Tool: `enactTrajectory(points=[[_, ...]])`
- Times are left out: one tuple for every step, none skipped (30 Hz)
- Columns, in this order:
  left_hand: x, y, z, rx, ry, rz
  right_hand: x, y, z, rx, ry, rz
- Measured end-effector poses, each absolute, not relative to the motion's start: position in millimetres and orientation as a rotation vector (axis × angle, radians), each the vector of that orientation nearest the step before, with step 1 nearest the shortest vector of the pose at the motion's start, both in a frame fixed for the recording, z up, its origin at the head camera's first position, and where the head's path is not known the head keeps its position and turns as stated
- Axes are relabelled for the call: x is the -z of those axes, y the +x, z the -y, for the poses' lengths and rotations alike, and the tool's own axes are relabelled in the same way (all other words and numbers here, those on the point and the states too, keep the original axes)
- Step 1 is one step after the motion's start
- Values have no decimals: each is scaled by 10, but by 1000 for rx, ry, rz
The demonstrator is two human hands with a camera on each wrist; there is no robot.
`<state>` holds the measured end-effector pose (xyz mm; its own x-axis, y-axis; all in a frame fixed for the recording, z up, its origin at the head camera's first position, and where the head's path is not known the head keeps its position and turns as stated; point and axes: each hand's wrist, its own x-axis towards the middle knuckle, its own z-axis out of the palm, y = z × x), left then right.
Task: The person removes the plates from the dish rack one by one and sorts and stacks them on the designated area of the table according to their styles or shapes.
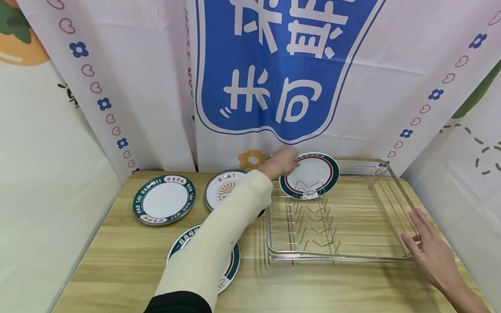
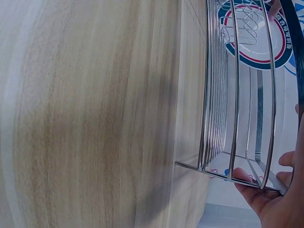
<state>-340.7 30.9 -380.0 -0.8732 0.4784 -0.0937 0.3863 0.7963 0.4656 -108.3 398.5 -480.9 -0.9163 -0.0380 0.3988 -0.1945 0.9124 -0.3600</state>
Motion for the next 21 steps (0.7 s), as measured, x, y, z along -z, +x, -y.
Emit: enactTrajectory(points=[[3805, -3407, -298, -652, 689, -2781, 4807, -1083, -3984, -561, 169, 2688], [3810, -3405, -285, -650, 709, -2787, 4805, -1083, -3983, -561, 169, 2691], [3815, -3401, -270, -656, 724, -2789, 4804, -1082, -3982, -560, 166, 2698], [3816, -3393, -253, -659, 739, -2795, 4802, -1080, -3982, -559, 162, 2705], [3817, -3386, -232, -670, 754, -2799, 4801, -1078, -3982, -560, 160, 2710], [3816, -3379, -209, -679, 759, -2804, 4800, -1075, -3982, -560, 158, 2716], [3813, -3372, -183, -695, 768, -2810, 4801, -1076, -3983, -561, 157, 2720], [3808, -3365, -155, -723, 779, -2809, 4802, -1077, -3984, -561, 155, 2722], [3802, -3359, -124, -754, 789, -2806, 4803, -1079, -3986, -561, 154, 2725], [3796, -3354, -95, -784, 799, -2803, 4804, -1078, -3989, -563, 154, 2724], [3788, -3350, -62, -823, 808, -2796, 4804, -1079, -3992, -565, 155, 2722], [3779, -3347, -31, -854, 817, -2797, 4805, -1079, -3994, -566, 156, 2721], [3769, -3341, 1, -895, 827, -2794, 4805, -1080, -3996, -568, 157, 2719], [3757, -3335, 35, -922, 832, -2797, 4806, -1081, -3998, -570, 157, 2718], [3744, -3328, 69, -945, 831, -2807, 4806, -1082, -3998, -573, 159, 2719], [3730, -3320, 104, -971, 825, -2815, 4806, -1083, -3998, -573, 160, 2718], [3714, -3312, 138, -990, 817, -2823, 4806, -1083, -3998, -573, 161, 2718], [3699, -3304, 170, -1001, 807, -2837, 4806, -1083, -3998, -573, 163, 2718], [3685, -3295, 203, -1015, 798, -2846, 4806, -1084, -3998, -573, 163, 2718], [3668, -3286, 233, -1018, 793, -2862, 4806, -1083, -3999, -574, 163, 2717], [3652, -3277, 263, -1027, 789, -2875, 4807, -1083, -4000, -574, 163, 2717]])
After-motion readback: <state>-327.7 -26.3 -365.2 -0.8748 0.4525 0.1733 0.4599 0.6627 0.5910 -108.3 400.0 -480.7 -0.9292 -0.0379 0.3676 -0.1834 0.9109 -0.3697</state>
